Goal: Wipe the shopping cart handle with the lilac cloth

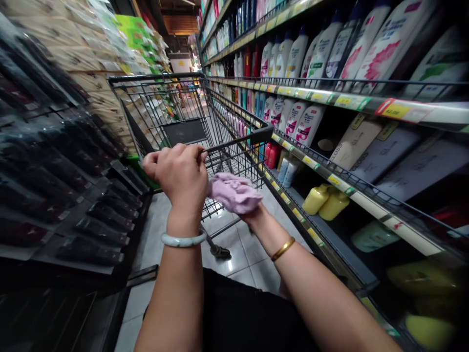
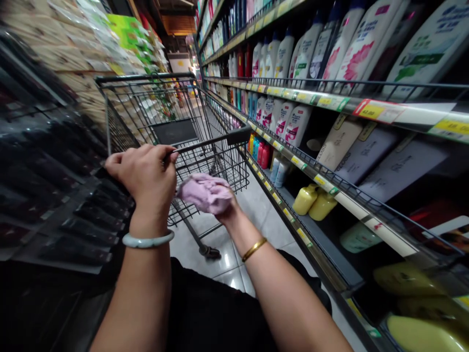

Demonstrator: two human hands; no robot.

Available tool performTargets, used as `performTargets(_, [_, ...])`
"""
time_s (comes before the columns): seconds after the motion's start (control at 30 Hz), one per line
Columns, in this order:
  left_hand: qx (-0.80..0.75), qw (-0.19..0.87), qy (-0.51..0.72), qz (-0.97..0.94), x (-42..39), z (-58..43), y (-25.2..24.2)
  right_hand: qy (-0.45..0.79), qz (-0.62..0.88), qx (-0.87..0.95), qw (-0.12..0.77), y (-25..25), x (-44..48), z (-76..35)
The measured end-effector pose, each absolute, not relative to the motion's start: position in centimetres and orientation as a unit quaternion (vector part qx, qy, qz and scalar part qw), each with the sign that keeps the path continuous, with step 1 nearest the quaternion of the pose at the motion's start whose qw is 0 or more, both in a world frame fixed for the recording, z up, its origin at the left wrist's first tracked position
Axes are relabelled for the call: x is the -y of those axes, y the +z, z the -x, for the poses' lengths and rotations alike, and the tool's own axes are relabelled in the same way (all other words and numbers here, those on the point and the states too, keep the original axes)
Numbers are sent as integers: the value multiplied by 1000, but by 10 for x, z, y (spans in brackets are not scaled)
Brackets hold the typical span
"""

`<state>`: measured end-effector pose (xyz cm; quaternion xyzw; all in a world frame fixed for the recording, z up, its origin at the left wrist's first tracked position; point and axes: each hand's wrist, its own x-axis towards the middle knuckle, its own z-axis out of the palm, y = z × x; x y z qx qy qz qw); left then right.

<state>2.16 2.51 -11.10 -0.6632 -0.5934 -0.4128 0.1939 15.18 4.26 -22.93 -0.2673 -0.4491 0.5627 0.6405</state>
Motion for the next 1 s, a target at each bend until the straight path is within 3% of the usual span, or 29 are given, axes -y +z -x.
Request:
performTargets(0.13, [591, 202, -416, 661, -24, -24, -112, 581, 207, 419, 667, -210, -60, -184])
performTargets(0.3, [585, 196, -423, 663, -23, -28, -112, 318, 445, 336, 767, -217, -70, -183])
performTargets(0.43, [587, 176, -427, 665, -24, -30, -112, 155, 512, 514, 671, -243, -40, -122])
performTargets(0.57, [588, 167, -429, 665, -25, -28, -111, 121, 403, 732, 536, -247, -19, -89])
performTargets(0.7, [583, 171, -420, 675, -23, -24, -111, 28, 471, 623, 623, -227, -54, -161])
performTargets(0.83, [586, 170, -420, 672, -21, -18, -108, 91, 640, 377, 663, -214, -99, -241])
performTargets(1.0, [589, 141, -392, 693, -15, -13, -99, 64, 604, 482, 631, -236, -71, -184])
